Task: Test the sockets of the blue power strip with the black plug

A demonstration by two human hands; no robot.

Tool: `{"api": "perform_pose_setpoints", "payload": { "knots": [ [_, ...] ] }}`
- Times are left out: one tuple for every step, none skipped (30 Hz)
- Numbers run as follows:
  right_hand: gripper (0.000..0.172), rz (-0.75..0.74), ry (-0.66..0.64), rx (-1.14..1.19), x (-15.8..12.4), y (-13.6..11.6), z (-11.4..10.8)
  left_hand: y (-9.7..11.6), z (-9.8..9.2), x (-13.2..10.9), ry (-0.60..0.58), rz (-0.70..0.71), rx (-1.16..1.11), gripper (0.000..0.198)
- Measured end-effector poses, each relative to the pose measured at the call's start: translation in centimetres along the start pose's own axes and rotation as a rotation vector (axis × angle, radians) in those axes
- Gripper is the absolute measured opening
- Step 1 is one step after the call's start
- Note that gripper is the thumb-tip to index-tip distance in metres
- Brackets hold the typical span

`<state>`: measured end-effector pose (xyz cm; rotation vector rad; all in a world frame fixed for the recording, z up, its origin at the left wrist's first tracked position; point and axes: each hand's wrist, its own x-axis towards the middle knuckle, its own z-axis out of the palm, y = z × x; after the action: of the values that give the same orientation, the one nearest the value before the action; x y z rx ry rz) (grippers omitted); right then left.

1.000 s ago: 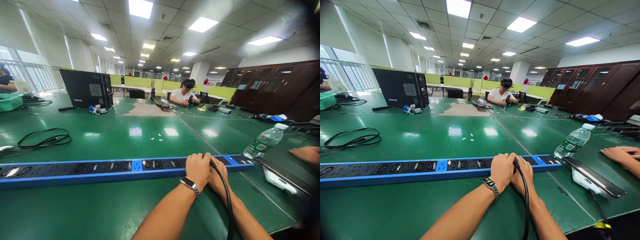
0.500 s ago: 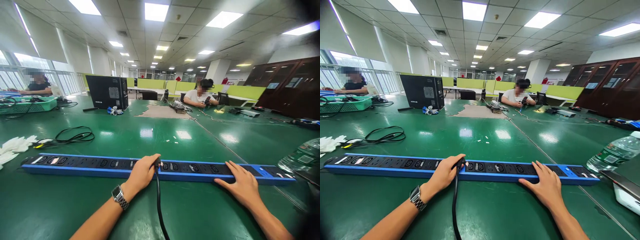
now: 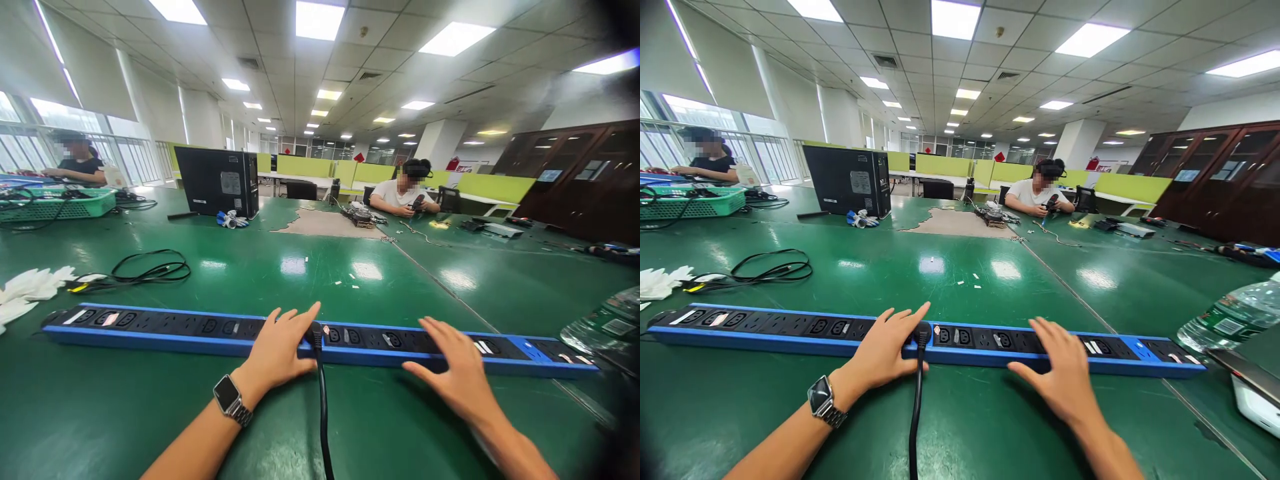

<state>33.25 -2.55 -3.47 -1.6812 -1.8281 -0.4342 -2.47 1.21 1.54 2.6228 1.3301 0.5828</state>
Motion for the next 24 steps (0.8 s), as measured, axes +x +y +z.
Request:
{"api": "perform_pose_setpoints", "payload": {
  "knots": [
    [0.071, -0.060, -0.010, 0.056, 0.5, -2.7, 0.0, 0.1, 0.1, -0.1, -0.002, -0.042, 0.043, 0.098],
    [0.062, -0.105, -0.025, 0.098, 0.9, -5.6, 0.1, 0.3, 0.2, -0.1, -0.003, -0.080, 0.080, 0.107],
    [0.058, -0.136, -0.035, 0.135, 1.4, -8.5, 0.4, 0.4, 0.3, -0.2, -0.002, -0.114, 0.111, 0.107],
    [0.056, -0.164, -0.043, 0.175, 1.9, -11.3, 0.9, 0.4, 0.4, -0.2, -0.002, -0.136, 0.136, 0.103],
    [0.056, -0.194, -0.059, 0.214, 2.4, -13.9, 1.4, 0.5, 0.4, -0.2, -0.003, -0.146, 0.155, 0.098],
    [0.054, -0.218, -0.077, 0.251, 2.8, -16.2, 2.0, 0.5, 0.5, -0.1, -0.002, -0.147, 0.168, 0.093],
    [0.047, -0.230, -0.087, 0.283, 3.3, -18.1, 2.5, 0.5, 0.5, -0.1, 0.002, -0.144, 0.176, 0.090],
    [0.035, -0.224, -0.078, 0.317, 3.8, -19.6, 3.0, 0.5, 0.6, -0.1, 0.008, -0.141, 0.181, 0.088],
    [0.025, -0.216, -0.051, 0.355, 4.2, -20.6, 3.3, 0.4, 0.6, -0.1, 0.015, -0.142, 0.182, 0.086],
    [0.018, -0.203, -0.004, 0.398, 4.6, -21.1, 3.4, 0.4, 0.6, 0.0, 0.019, -0.144, 0.178, 0.085],
    [0.015, -0.186, 0.058, 0.443, 5.0, -21.2, 3.3, 0.4, 0.6, 0.0, 0.021, -0.145, 0.171, 0.085],
    [0.015, -0.166, 0.125, 0.483, 5.2, -20.9, 3.0, 0.3, 0.6, 0.0, 0.021, -0.146, 0.163, 0.087],
    [0.016, -0.137, 0.188, 0.509, 5.3, -20.2, 2.6, 0.3, 0.6, 0.1, 0.020, -0.146, 0.157, 0.090],
    [0.019, -0.098, 0.238, 0.516, 5.2, -19.2, 2.1, 0.3, 0.6, 0.1, 0.020, -0.145, 0.153, 0.093],
    [0.021, -0.056, 0.267, 0.508, 5.1, -17.9, 1.6, 0.3, 0.5, 0.1, 0.022, -0.144, 0.151, 0.095],
    [0.023, -0.016, 0.275, 0.488, 4.8, -16.4, 1.2, 0.3, 0.5, 0.1, 0.025, -0.142, 0.149, 0.097],
    [0.024, 0.015, 0.264, 0.465, 4.4, -14.9, 0.9, 0.3, 0.5, 0.1, 0.028, -0.144, 0.147, 0.098],
    [0.025, 0.035, 0.239, 0.444, 3.9, -13.4, 0.7, 0.4, 0.5, 0.1, 0.030, -0.148, 0.143, 0.098],
    [0.025, 0.048, 0.210, 0.431, 3.5, -12.1, 0.6, 0.4, 0.5, 0.1, 0.031, -0.152, 0.140, 0.098],
    [0.025, 0.055, 0.184, 0.424, 3.1, -11.1, 0.6, 0.4, 0.5, 0.2, 0.031, -0.155, 0.139, 0.098],
    [0.026, 0.057, 0.165, 0.423, 2.8, -10.2, 0.6, 0.4, 0.5, 0.2, 0.032, -0.156, 0.139, 0.098],
    [0.026, 0.054, 0.153, 0.424, 2.6, -9.7, 0.8, 0.4, 0.5, 0.1, 0.034, -0.155, 0.141, 0.098],
    [0.026, 0.045, 0.146, 0.426, 2.5, -9.4, 0.9, 0.4, 0.6, 0.1, 0.035, -0.151, 0.143, 0.098],
    [0.026, 0.033, 0.146, 0.428, 2.5, -9.4, 1.0, 0.4, 0.6, 0.1, 0.038, -0.147, 0.145, 0.098]
  ]
}}
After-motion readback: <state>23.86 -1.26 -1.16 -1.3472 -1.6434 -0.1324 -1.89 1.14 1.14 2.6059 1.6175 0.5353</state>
